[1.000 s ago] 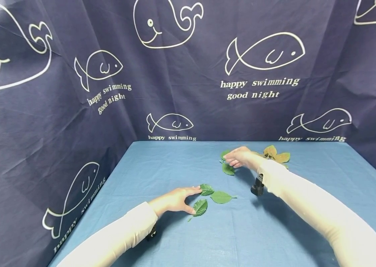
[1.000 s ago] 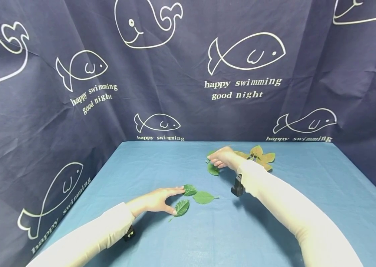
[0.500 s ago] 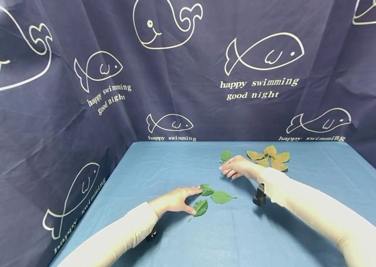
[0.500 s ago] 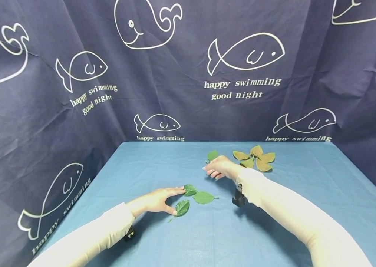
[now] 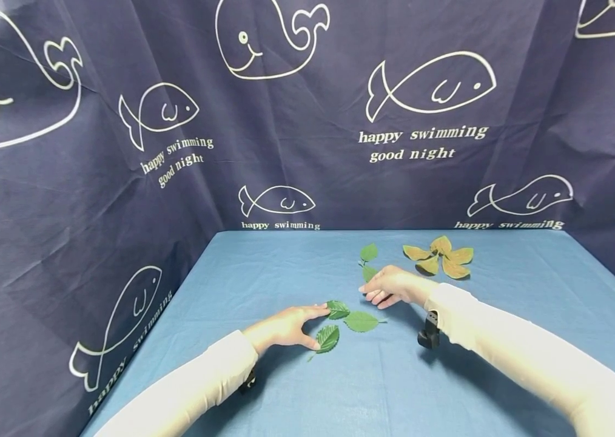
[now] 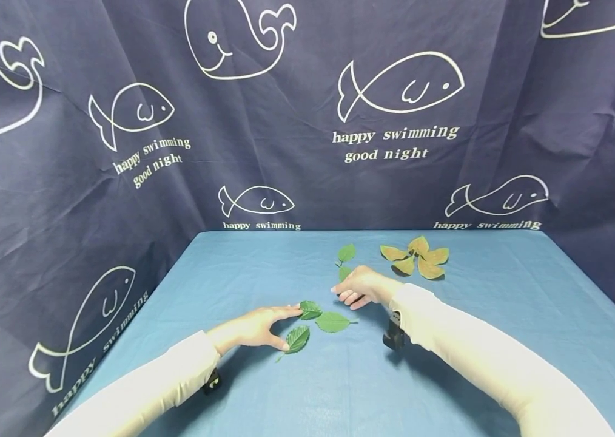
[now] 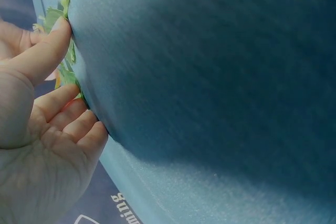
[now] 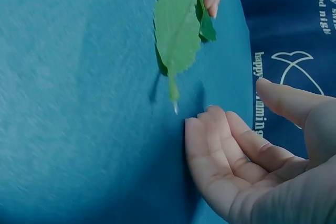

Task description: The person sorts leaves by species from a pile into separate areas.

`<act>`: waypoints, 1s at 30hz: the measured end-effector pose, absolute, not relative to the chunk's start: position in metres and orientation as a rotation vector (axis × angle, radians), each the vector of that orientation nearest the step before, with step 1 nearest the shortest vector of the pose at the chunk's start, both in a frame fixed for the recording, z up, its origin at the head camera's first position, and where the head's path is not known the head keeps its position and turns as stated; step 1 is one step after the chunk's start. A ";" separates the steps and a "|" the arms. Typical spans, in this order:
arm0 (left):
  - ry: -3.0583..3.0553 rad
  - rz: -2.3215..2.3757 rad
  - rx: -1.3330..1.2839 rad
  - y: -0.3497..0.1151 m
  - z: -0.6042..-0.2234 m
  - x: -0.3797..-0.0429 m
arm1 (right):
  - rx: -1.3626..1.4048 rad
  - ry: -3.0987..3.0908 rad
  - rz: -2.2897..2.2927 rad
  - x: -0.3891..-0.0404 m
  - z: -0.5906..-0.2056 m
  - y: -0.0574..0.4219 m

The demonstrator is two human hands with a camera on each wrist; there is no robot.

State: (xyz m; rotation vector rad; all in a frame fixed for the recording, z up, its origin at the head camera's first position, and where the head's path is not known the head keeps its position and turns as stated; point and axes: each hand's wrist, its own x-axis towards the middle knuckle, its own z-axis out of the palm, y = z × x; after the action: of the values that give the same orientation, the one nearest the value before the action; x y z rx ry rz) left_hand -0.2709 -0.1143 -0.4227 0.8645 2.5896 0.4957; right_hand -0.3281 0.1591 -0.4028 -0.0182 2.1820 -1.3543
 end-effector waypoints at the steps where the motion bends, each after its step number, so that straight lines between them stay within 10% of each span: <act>1: 2.587 0.500 0.860 -0.114 -0.422 -0.271 | -0.014 2.183 -1.354 -0.327 -0.403 0.159; 30: 2.574 0.537 0.847 -0.116 -0.424 -0.270 | -0.141 2.480 -1.183 -0.287 -0.414 0.137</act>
State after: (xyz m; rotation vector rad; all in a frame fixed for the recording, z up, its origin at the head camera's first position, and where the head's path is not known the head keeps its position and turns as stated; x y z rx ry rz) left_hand -0.2703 -0.1162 -0.4237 0.8470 2.5735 0.5369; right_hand -0.2873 0.1371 -0.4139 -0.1410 2.4799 -1.1832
